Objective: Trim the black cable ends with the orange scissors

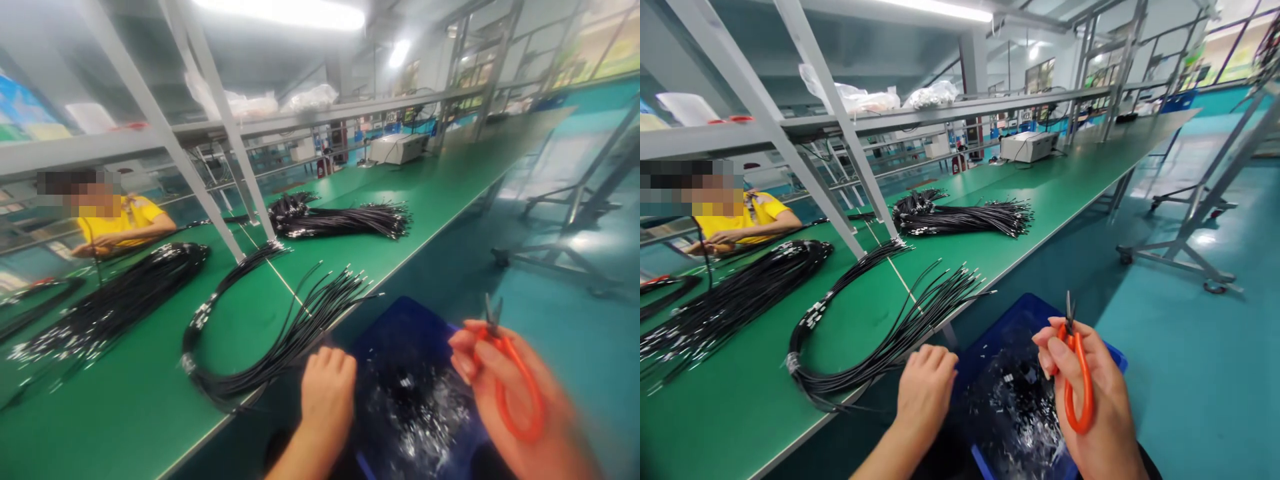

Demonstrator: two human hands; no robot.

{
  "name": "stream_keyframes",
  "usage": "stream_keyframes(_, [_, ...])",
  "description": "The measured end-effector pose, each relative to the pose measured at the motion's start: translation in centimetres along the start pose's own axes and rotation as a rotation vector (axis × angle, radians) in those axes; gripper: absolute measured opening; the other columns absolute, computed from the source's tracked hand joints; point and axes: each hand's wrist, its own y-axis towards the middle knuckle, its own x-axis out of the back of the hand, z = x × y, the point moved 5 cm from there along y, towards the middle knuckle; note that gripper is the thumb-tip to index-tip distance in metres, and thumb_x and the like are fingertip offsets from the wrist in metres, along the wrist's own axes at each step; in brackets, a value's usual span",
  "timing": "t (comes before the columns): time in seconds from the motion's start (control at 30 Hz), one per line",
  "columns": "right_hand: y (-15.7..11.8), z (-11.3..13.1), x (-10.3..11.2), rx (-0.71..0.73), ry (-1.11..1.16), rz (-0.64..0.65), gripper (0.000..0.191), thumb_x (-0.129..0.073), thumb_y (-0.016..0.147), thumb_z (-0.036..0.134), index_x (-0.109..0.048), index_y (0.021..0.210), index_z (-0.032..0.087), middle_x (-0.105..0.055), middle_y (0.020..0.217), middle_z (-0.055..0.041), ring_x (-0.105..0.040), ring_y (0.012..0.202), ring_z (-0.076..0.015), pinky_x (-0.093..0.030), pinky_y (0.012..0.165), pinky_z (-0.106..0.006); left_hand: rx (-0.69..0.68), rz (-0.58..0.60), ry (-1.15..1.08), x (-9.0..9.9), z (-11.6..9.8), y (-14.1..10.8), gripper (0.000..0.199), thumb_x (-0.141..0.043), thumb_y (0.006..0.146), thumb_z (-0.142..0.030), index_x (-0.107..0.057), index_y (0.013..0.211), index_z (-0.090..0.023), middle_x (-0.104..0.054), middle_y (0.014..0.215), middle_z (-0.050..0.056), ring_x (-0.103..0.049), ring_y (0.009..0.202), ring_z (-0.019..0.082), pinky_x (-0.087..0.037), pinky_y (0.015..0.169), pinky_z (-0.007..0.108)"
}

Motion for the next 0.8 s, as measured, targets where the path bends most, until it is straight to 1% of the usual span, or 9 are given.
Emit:
stream_keyframes(0.1, [-0.3,-0.1,-0.4,-0.016,0.023,0.030,0.028,-0.084,0.055,0.032,-0.068,0.077,0.023,-0.065,0.065,0.0009,-0.046,0.056,-0.0115,-0.036,0.050,-0.023,0.038,0.025,0.125,0.4,3.2,0.7,0.024,-0.052,0.077,0.003,-0.067,0.073,-0.015,-0.066,0.079,0.012,-0.056,0.080,0.029,-0.040,0.069,0.040])
stream_keyframes(0.17, [-0.6,-0.2,-0.9,-0.029,0.028,0.050,0.028,-0.083,0.056,0.032,-0.068,0.078,0.022,-0.065,0.066,0.0009,-0.046,0.056,-0.0111,-0.037,0.051,-0.022,0.030,0.059,0.157,0.4,4.2,0.8,0.027,-0.050,0.077,0.005,-0.066,0.070,-0.015,-0.065,0.076,0.011,-0.055,0.080,0.029,-0.039,0.070,0.039])
stream_keyframes(0.33, [-0.8,0.0,-1.4,-0.018,0.004,0.076,0.026,-0.080,0.061,0.033,-0.066,0.080,0.021,-0.063,0.066,0.0017,-0.046,0.056,-0.0109,-0.036,0.052,-0.022,0.024,0.118,0.109,0.8,4.9,0.8,0.025,-0.052,0.079,-0.001,-0.065,0.067,-0.018,-0.066,0.074,0.008,-0.058,0.079,0.026,-0.039,0.070,0.035])
stream_keyframes(0.4, [-0.8,-0.1,-1.3,-0.011,-0.004,0.076,0.025,-0.079,0.064,0.032,-0.065,0.082,0.021,-0.063,0.068,0.0020,-0.046,0.057,-0.0110,-0.036,0.053,-0.022,0.062,0.125,0.044,1.5,5.2,1.1,0.021,-0.054,0.080,-0.005,-0.064,0.068,-0.019,-0.068,0.074,0.006,-0.060,0.077,0.026,-0.039,0.066,0.033])
stream_keyframes(0.47, [-0.8,-0.1,-1.1,0.008,-0.010,0.062,0.025,-0.077,0.067,0.030,-0.063,0.085,0.022,-0.061,0.067,0.0036,-0.046,0.057,-0.0109,-0.036,0.053,-0.023,0.120,0.125,-0.046,2.5,5.0,1.8,0.017,-0.053,0.079,-0.007,-0.063,0.076,-0.020,-0.068,0.074,0.004,-0.062,0.072,0.024,-0.039,0.061,0.030])
stream_keyframes(0.57, [-0.8,-0.1,-0.8,0.029,-0.015,0.015,0.027,-0.077,0.066,0.024,-0.060,0.086,0.022,-0.055,0.064,0.0067,-0.045,0.055,-0.0103,-0.036,0.054,-0.024,0.159,0.144,-0.225,3.9,3.1,2.7,0.019,-0.051,0.078,-0.007,-0.059,0.087,-0.022,-0.069,0.072,-0.001,-0.064,0.067,0.019,-0.041,0.060,0.026])
stream_keyframes(0.7, [-0.6,-0.5,-0.5,-0.006,-0.028,-0.013,0.028,-0.076,0.064,0.021,-0.057,0.085,0.022,-0.055,0.061,0.0077,-0.047,0.053,-0.0097,-0.037,0.053,-0.023,0.085,0.172,-0.453,5.6,-2.2,3.2,0.013,-0.056,0.080,-0.015,-0.059,0.086,-0.026,-0.069,0.079,-0.005,-0.064,0.073,0.015,-0.043,0.063,0.022])
stream_keyframes(0.73, [-0.6,-0.8,-0.4,-0.018,-0.034,-0.013,0.028,-0.076,0.064,0.021,-0.057,0.085,0.021,-0.055,0.060,0.0078,-0.047,0.052,-0.0096,-0.037,0.052,-0.022,0.056,0.159,-0.519,5.9,-3.4,3.1,0.011,-0.057,0.080,-0.016,-0.060,0.085,-0.026,-0.067,0.080,-0.004,-0.063,0.072,0.015,-0.044,0.063,0.022])
stream_keyframes(0.8, [-0.7,-1.4,-0.3,-0.046,-0.046,-0.008,0.030,-0.076,0.063,0.022,-0.057,0.086,0.020,-0.057,0.059,0.0073,-0.047,0.050,-0.0090,-0.036,0.050,-0.021,-0.017,0.097,-0.745,6.3,-5.2,2.8,0.010,-0.056,0.080,-0.014,-0.062,0.080,-0.022,-0.062,0.078,-0.001,-0.060,0.070,0.016,-0.044,0.064,0.024])
